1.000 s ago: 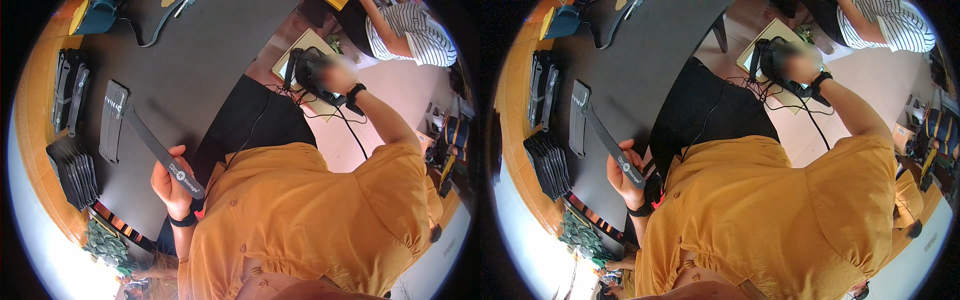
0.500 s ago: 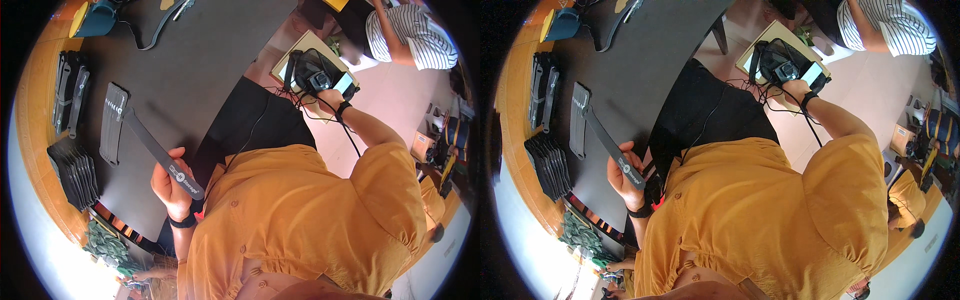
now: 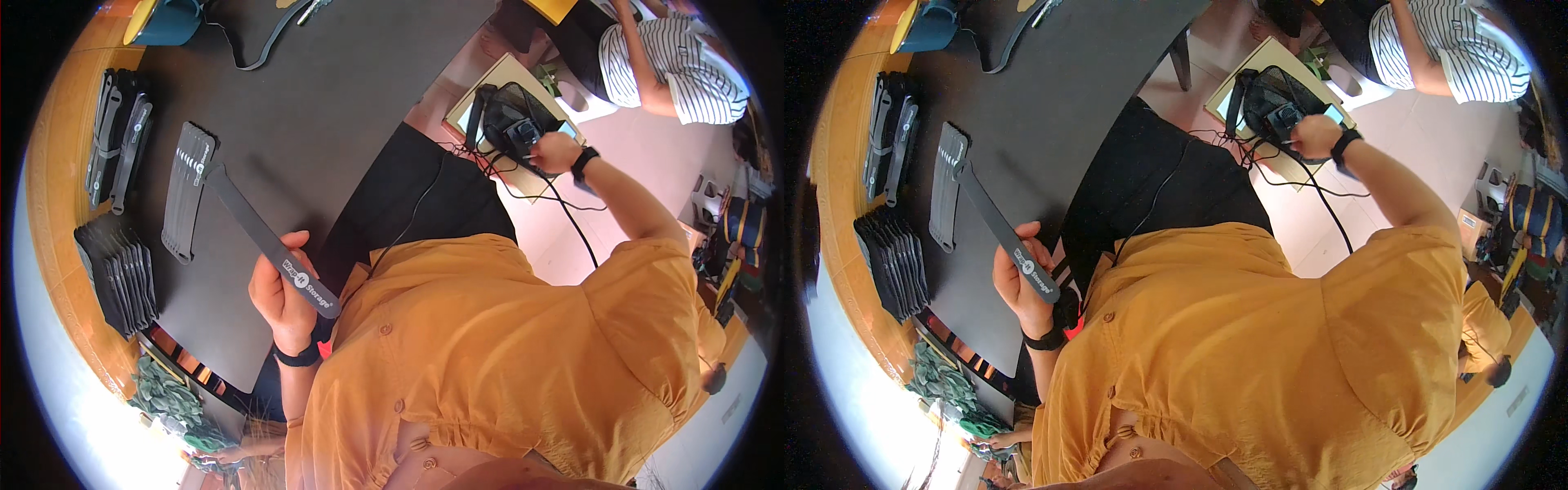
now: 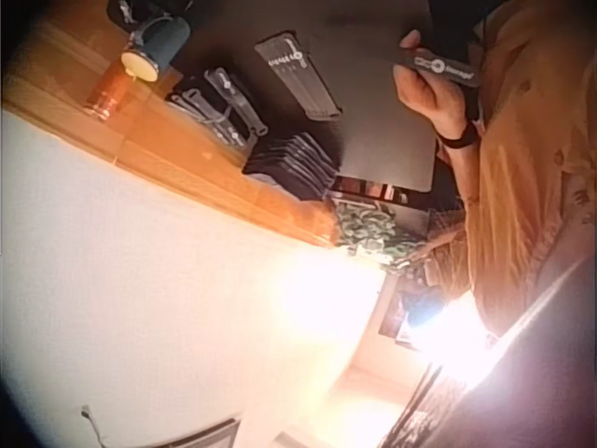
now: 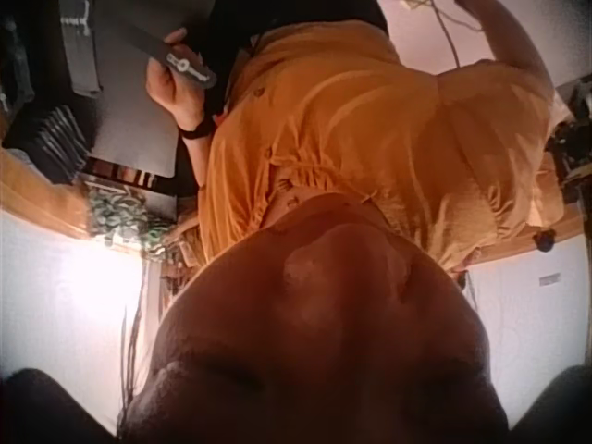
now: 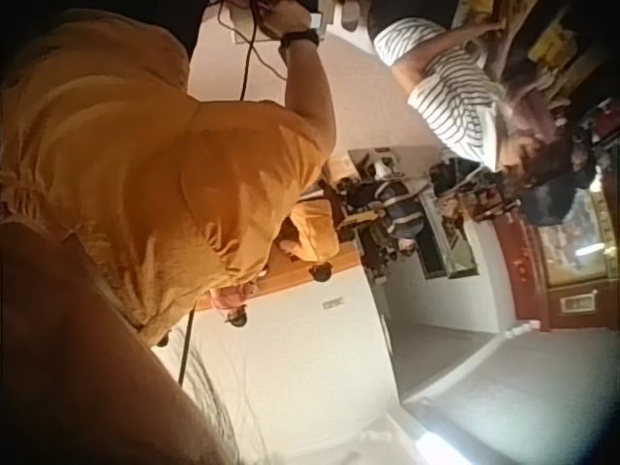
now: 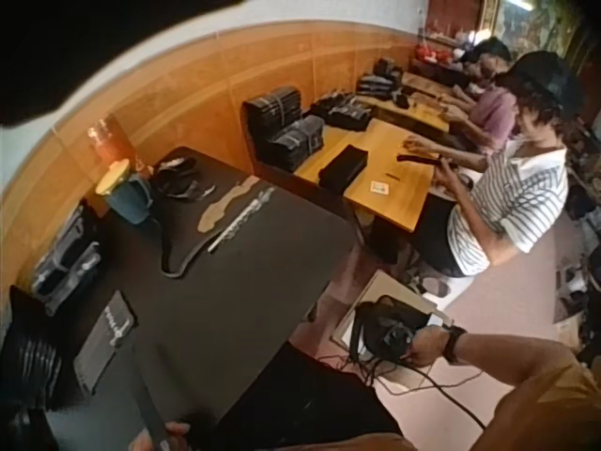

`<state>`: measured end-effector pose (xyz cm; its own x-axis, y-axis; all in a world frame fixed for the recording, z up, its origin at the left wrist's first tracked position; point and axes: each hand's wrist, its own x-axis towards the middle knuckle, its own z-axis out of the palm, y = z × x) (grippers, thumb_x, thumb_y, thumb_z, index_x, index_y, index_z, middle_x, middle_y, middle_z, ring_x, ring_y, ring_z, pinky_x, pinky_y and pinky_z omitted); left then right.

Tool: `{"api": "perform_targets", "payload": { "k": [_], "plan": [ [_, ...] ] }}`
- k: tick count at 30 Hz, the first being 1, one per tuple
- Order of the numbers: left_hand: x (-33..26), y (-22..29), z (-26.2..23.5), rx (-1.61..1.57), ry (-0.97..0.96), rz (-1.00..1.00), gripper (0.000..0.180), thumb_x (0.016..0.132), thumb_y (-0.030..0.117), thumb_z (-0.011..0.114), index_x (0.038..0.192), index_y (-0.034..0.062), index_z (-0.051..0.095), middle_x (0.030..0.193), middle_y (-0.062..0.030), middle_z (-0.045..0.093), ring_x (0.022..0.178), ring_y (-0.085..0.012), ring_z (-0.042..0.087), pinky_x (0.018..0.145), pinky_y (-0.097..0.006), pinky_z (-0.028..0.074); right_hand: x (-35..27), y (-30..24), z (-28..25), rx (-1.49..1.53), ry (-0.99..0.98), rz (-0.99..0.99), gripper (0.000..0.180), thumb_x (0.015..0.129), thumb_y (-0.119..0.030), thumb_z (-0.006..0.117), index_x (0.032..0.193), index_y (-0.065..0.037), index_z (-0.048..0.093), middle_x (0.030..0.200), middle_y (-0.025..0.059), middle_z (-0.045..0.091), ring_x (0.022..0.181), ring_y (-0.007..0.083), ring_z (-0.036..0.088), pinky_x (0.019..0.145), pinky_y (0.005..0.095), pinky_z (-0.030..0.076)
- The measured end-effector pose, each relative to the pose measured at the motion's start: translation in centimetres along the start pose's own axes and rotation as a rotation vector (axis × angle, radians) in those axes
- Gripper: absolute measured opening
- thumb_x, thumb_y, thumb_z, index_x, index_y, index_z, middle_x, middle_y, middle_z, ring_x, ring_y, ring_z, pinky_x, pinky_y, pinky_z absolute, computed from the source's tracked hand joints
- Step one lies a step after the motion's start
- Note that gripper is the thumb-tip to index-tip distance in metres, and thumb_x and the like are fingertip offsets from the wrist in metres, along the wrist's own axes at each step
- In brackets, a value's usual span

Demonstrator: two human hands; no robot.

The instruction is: Assembling and inspecting small black straps using a precision tool at a workstation.

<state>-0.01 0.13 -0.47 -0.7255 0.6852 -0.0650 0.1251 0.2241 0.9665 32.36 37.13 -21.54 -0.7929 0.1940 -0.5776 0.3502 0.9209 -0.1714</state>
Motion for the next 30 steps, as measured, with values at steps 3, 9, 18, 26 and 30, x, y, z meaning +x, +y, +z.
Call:
{"api": "perform_targets", "payload": {
  "k": [3,9,18,26,30],
  "plan": [
    [0.0,-0.1,-0.1,-0.024,-0.01,0.015,0.019,0.096,0.003,0.052,0.106,-0.006,0.065,0.068,0.0009,0.054,0.059,-0.0056,0.05,0.053,-0.02,0.038,-0.5,2.4,-5.1,0.126,0.054,-0.045,0.028,0.081,-0.034,0.068,0.073,-0.007,0.069,0.073,0.0159,0.067,0.071,0.0357,0.066,0.064,0.0467,0.051],
    [-0.1,-0.3,-0.3,0.022,-0.004,0.044,0.018,0.096,0.003,0.052,0.105,-0.0051,0.065,0.07,0.0017,0.054,0.061,-0.0053,0.049,0.054,-0.02,0.037,-0.4,0.0,-16.8,0.219,0.738,-0.235,0.031,0.086,-0.022,0.067,0.065,-0.002,0.057,0.063,0.0152,0.055,0.054,0.0349,0.055,0.05,0.0397,0.043],
    [-0.4,-0.9,-1.1,0.101,-0.069,0.042,0.019,0.095,0.003,0.05,0.108,-0.0048,0.061,0.083,-0.0022,0.057,0.066,-0.0082,0.052,0.06,-0.022,0.043,2.1,-9.9,-23.7,0.161,0.583,-0.702,0.027,0.088,-0.021,0.066,0.069,-0.002,0.063,0.063,0.013,0.056,0.057,0.0328,0.056,0.051,0.0401,0.043],
    [0.0,-1.3,-1.1,0.093,-0.079,0.047,0.021,0.097,0.006,0.051,0.111,-0.0048,0.061,0.072,-0.0003,0.054,0.063,-0.0074,0.051,0.055,-0.021,0.041,14.4,-3.0,-9.6,-0.002,0.119,0.006,0.037,0.091,-0.045,0.057,0.107,-0.014,0.071,0.097,0.0145,0.07,0.092,0.0358,0.066,0.079,0.0459,0.053],
    [-0.2,-1.5,-1.2,0.122,-0.078,0.048,0.021,0.097,0.008,0.052,0.111,-0.0044,0.061,0.072,0.0,0.054,0.062,-0.007,0.051,0.054,-0.021,0.041,16.8,-4.9,-6.7,0.002,-0.047,0.063,0.054,0.086,-0.058,0.056,0.118,-0.016,0.068,0.115,0.0129,0.069,0.108,0.0324,0.064,0.091,0.0431,0.05]
  ]
}}
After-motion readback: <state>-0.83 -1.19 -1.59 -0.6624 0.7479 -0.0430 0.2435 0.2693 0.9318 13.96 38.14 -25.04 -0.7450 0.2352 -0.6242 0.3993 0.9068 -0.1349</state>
